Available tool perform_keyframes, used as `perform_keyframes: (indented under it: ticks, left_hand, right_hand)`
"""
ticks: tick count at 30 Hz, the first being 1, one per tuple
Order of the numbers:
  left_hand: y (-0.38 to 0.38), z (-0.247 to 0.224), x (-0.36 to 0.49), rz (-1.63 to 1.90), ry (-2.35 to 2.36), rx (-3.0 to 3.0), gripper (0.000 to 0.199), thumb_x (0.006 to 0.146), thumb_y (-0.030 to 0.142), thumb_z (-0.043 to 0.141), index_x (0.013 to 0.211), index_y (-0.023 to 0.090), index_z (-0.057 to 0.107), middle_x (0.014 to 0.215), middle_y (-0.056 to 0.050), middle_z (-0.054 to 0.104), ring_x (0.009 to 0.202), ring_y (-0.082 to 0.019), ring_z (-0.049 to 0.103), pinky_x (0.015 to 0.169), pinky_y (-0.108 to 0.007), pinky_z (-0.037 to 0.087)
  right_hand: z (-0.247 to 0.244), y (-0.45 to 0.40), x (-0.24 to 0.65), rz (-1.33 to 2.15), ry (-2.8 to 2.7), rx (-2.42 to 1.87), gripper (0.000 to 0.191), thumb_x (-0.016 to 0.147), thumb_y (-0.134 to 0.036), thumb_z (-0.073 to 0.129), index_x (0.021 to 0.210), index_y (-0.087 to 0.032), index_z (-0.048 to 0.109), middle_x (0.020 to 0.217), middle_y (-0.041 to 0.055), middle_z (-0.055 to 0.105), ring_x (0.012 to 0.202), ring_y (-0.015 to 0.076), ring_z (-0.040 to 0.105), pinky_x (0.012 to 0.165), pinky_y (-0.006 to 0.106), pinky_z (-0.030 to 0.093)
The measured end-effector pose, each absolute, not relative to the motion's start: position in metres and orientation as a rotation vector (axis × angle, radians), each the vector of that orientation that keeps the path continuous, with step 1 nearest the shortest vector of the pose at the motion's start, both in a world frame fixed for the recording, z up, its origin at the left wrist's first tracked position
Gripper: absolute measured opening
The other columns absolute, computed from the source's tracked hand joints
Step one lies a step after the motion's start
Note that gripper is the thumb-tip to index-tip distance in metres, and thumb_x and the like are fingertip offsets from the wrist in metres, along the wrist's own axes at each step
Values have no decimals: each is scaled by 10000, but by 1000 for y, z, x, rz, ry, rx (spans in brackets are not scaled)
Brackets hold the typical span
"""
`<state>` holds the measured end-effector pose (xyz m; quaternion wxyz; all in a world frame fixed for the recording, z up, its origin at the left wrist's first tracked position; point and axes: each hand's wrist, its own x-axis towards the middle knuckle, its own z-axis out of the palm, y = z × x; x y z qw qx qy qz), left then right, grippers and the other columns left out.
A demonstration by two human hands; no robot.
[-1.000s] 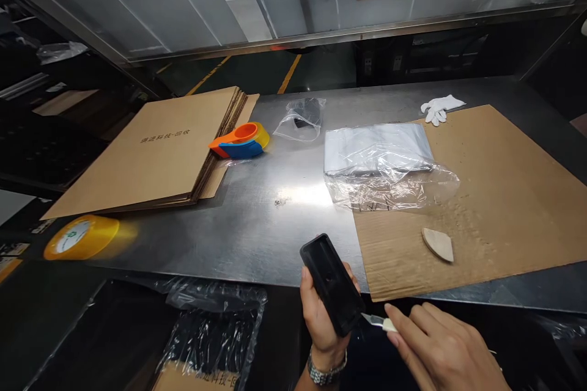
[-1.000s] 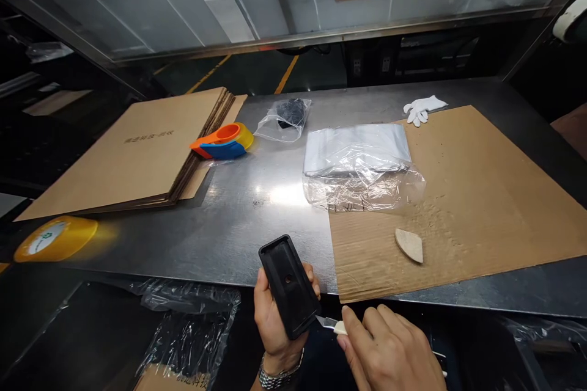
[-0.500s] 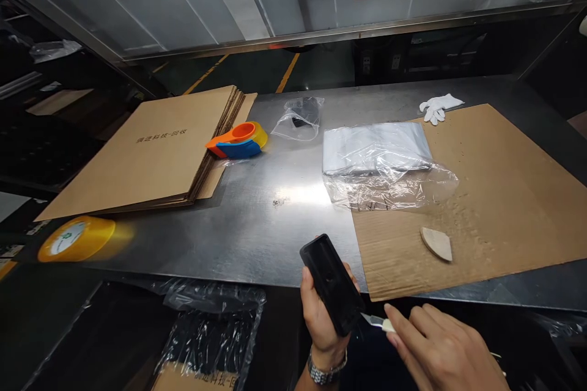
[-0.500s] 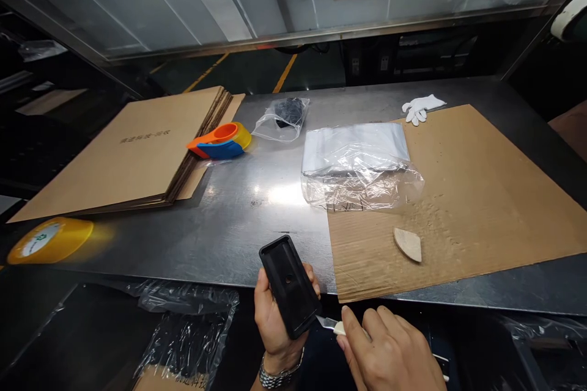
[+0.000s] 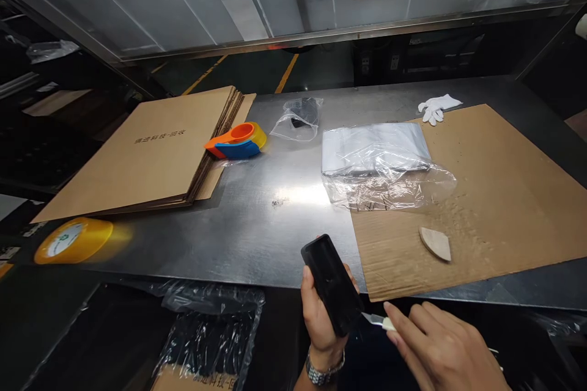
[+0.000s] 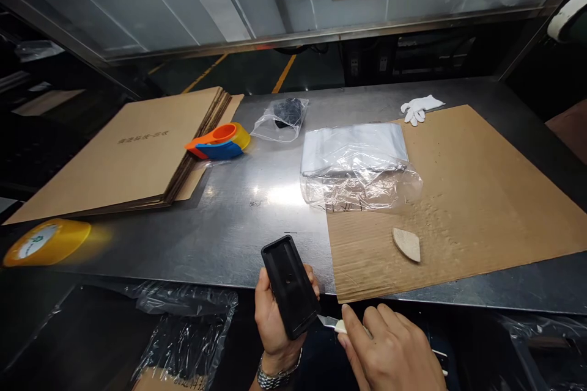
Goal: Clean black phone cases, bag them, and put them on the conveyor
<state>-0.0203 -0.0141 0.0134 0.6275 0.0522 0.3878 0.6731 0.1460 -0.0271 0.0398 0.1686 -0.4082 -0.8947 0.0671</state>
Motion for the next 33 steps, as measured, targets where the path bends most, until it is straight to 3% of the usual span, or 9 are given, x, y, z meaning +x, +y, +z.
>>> perform_keyframes:
  ticks: [13,21,29,33]
  left_hand:
    - [-18,16,-18,1570,854,184,508,821,542,421,774,105,674,632,-69,589,541,-153,531,497,-243,452]
    - [-22,16,-15,1647,877,213,413,814,530,437,816,173,645,657,-44,572,580,-156,511,532,-267,458]
    - [-19,15,-16,1575,924,204,516,820,562,402,712,118,643,613,-59,578,551,-144,507,484,-233,430]
    - [-15,17,-20,1498,929,172,520,837,550,389,654,118,615,573,-49,563,507,-134,498,467,-229,423]
  right_hand:
    - [43,-27,145,223,-2551,-1158,368,961,-263,285,1005,-161,635,592,-3,533,520,116,534,462,235,378]
    - [40,-28,147,211,-2562,-1184,362,962,-267,285,1001,-166,631,588,-5,533,517,108,527,465,232,352]
    - [36,-30,146,13,-2558,-1186,343,952,-236,309,1010,-160,638,588,7,536,525,122,518,499,247,357]
    - [37,-27,148,124,-2520,-1126,336,958,-234,308,1027,-142,623,584,0,542,520,118,527,489,241,364]
